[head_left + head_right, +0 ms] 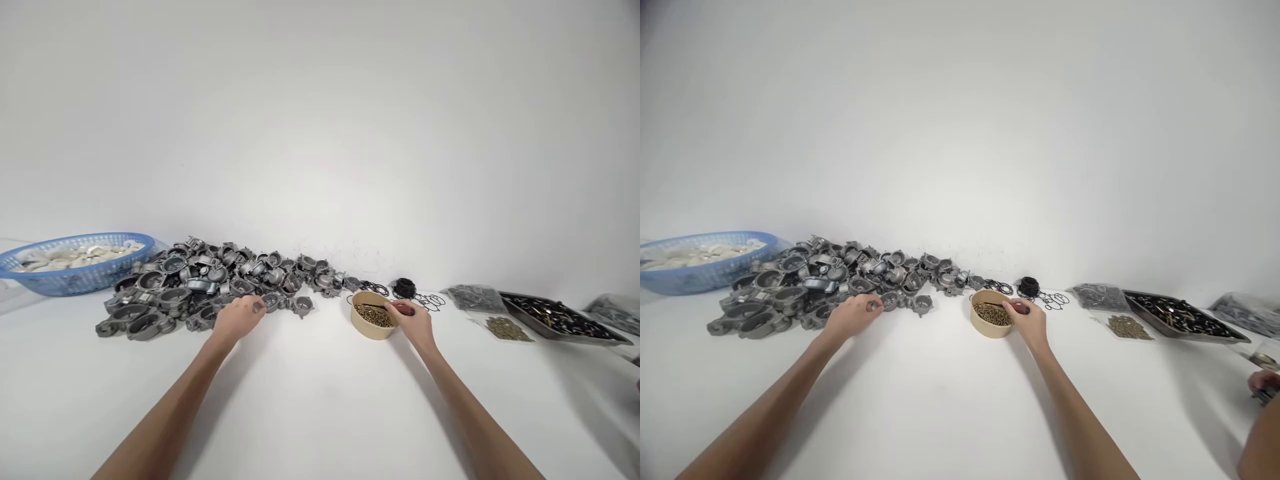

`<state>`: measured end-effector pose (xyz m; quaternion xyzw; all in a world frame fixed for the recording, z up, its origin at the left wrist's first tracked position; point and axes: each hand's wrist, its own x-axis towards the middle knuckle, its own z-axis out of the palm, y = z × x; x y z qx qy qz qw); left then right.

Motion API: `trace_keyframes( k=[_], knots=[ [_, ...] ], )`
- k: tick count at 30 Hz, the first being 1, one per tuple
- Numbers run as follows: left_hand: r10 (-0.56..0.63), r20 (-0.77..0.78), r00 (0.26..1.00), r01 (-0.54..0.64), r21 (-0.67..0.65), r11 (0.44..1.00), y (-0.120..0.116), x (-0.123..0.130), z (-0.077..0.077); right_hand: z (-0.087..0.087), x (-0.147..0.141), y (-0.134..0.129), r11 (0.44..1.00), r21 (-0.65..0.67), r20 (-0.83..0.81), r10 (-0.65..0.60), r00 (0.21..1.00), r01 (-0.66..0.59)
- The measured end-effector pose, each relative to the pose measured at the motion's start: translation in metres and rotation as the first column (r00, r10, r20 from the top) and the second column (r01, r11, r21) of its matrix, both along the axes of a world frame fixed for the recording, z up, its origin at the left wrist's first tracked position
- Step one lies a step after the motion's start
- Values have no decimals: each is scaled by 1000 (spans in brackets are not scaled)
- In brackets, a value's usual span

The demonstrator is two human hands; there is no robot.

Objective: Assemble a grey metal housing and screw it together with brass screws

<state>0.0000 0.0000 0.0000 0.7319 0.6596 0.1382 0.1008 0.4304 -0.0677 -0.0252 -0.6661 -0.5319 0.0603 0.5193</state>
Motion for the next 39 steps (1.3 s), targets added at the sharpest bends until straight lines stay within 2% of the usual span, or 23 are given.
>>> trace_keyframes(
  k=[9, 12, 19, 28, 35, 39],
  knots=[
    [-9, 3, 1000, 9, 7, 1000, 0, 0, 0, -2, 25, 2, 996, 18, 23, -85, 996, 84],
    [-7, -3, 1000, 7, 23, 1000, -1, 2, -1, -5, 30, 4, 997, -24, 7, -79, 997, 79],
    [-12, -13, 1000, 12, 25, 1000, -2, 3, -4, -6, 25, 6, 989, -124, -44, -88, 995, 82],
    [-45, 20, 999, 45, -11, 999, 2, 0, -4, -3, 19, 5, 995, -96, -16, -34, 999, 32],
    [-75, 55, 996, 75, 2, 997, 4, -1, -5, -4, 17, 5, 992, -105, 51, -65, 997, 70],
    [-104, 85, 991, 102, 23, 994, 4, -3, -5, -6, 17, 6, 991, -58, 87, -116, 989, 121]
  ],
)
